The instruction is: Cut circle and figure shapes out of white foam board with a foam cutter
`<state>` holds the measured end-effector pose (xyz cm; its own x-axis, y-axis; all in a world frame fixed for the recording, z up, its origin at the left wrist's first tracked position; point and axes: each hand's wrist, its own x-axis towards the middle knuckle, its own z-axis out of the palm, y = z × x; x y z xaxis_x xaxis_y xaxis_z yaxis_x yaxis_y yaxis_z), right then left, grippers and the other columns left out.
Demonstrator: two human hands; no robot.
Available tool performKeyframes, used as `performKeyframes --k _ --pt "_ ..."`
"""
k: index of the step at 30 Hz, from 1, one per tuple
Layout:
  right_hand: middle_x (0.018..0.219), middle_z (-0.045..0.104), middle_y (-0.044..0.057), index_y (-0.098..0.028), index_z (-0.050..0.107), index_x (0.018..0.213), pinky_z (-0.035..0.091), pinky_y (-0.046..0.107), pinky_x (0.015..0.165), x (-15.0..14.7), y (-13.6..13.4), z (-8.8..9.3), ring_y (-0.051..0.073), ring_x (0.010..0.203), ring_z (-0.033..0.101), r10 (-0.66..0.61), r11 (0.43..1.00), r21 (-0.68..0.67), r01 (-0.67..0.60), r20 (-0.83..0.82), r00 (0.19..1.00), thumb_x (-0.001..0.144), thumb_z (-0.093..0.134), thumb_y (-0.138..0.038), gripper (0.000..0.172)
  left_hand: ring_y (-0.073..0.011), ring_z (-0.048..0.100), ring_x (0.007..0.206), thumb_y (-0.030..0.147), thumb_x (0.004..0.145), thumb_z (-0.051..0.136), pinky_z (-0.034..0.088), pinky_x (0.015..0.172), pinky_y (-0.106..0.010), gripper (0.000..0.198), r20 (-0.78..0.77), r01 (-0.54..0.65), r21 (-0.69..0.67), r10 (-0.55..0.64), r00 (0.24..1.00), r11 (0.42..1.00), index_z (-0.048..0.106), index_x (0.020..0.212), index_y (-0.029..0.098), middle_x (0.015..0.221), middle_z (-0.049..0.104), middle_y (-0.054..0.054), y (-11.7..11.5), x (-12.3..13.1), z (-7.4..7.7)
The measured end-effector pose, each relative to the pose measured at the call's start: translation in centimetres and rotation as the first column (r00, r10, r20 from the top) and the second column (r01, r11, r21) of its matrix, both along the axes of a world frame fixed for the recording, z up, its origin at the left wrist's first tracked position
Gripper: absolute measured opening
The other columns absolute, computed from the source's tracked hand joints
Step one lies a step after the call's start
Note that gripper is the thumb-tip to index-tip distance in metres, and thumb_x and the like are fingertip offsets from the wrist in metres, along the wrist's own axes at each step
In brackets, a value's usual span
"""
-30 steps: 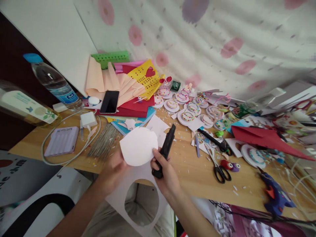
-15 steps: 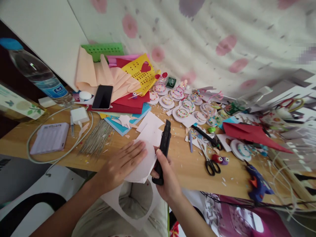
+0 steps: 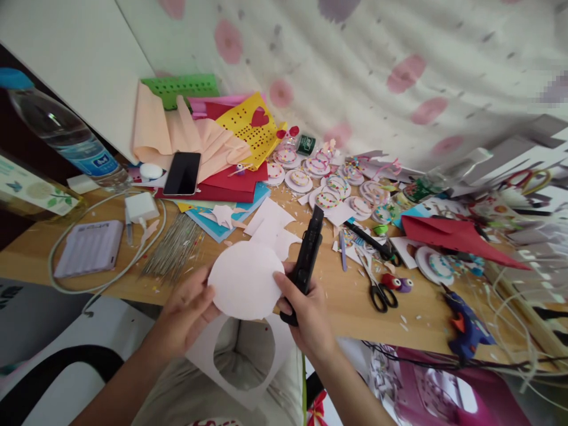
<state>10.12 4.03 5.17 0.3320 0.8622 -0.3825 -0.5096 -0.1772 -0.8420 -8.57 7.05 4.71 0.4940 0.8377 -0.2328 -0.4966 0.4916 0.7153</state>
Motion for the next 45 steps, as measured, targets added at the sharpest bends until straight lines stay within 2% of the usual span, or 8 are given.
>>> performKeyframes --k 5,17,22,26,31,37,41,45 --pt "0.062 0.050 -0.005 -0.020 0.070 0.080 0.023 0.013 0.034 -0.3 -0.5 0.2 0.000 0.042 0.028 0.030 0.999 0.031 -0.030 -0.004 1.000 0.064 0.086 -0.029 0.025 -0.0290 0.056 0.123 0.033 0.088 0.066 0.050 0.098 -0.034 0.049 -0.147 -0.017 0.059 0.026 0.989 0.998 0.055 0.136 0.027 0.134 0.062 -0.008 -0.7 0.0 0.1" --pt "0.082 0.058 -0.001 -0.023 0.071 0.082 0.022 0.015 0.034 -0.2 -1.1 -0.1 0.000 0.043 0.031 0.066 0.993 0.093 -0.067 0.013 0.998 0.064 0.085 -0.025 0.023 -0.0274 0.064 0.110 0.035 0.084 0.070 0.054 0.086 -0.028 0.052 -0.218 -0.114 0.012 0.114 0.969 0.993 0.057 0.133 0.024 0.121 0.069 -0.009 -1.3 -0.4 0.6" --pt "0.066 0.049 -0.004 -0.022 0.070 0.080 0.020 0.015 0.034 -0.3 -1.1 0.1 0.000 0.041 0.027 0.075 0.993 0.086 -0.075 0.002 0.997 0.063 0.085 -0.028 0.023 -0.0291 0.061 0.116 0.035 0.084 0.070 0.052 0.092 -0.031 0.043 -0.227 -0.126 0.002 0.123 0.966 0.992 0.064 0.126 0.024 0.120 0.070 -0.008 -1.5 -0.3 0.5" --pt "0.062 0.048 -0.005 -0.021 0.070 0.079 0.020 0.015 0.034 -0.2 -1.1 0.1 0.001 0.041 0.028 0.083 0.993 0.078 -0.084 0.018 0.996 0.063 0.086 -0.030 0.024 -0.0288 0.063 0.112 0.035 0.085 0.069 0.054 0.088 -0.031 0.041 -0.203 -0.084 -0.010 0.080 0.976 0.996 0.065 0.125 0.026 0.118 0.071 -0.007 -0.8 -0.8 0.5" --pt "0.062 0.048 -0.004 -0.019 0.069 0.079 0.019 0.016 0.035 -0.2 -1.1 0.2 0.001 0.042 0.029 0.103 0.993 0.057 -0.108 0.080 0.991 0.065 0.085 -0.031 0.024 -0.0265 0.069 0.095 0.033 0.075 0.079 0.055 0.076 -0.028 0.043 -0.282 0.112 0.074 -0.087 0.956 0.991 0.071 0.115 0.021 0.105 0.075 -0.009 0.8 -1.6 1.3" --pt "0.060 0.043 -0.005 -0.021 0.071 0.093 0.022 0.019 0.039 0.3 -1.2 0.8 0.004 0.044 0.031 0.197 0.974 0.069 -0.216 0.208 0.958 0.078 0.074 -0.044 0.027 -0.0286 0.072 0.089 0.029 0.065 0.085 0.058 0.075 -0.033 0.046 -0.243 0.082 -0.113 -0.108 0.964 0.990 0.073 0.106 0.014 0.099 0.076 -0.011 0.3 0.4 0.8" --pt "0.069 0.054 0.000 -0.022 0.069 0.108 0.032 0.023 0.046 3.0 -2.5 1.3 0.010 0.053 0.043 0.114 0.952 0.159 -0.260 0.605 0.788 0.092 0.051 -0.052 0.038 -0.0246 0.073 0.081 0.025 0.067 0.082 0.061 0.070 -0.029 0.038 -0.003 -0.033 -0.349 0.034 0.999 0.937 0.072 0.101 0.011 0.088 0.077 -0.009 -0.3 1.7 -0.8" --pt "0.069 0.062 0.000 -0.022 0.064 0.107 0.040 0.023 0.050 5.5 -5.1 1.8 0.013 0.055 0.055 0.060 0.895 0.095 -0.435 0.943 0.329 0.093 0.054 -0.037 0.023 -0.0141 0.070 0.056 0.017 0.074 0.076 0.060 0.058 -0.020 0.013 0.239 0.096 -0.458 0.018 0.971 0.884 0.071 0.082 0.009 0.066 0.073 -0.005 -0.4 2.0 -1.8"
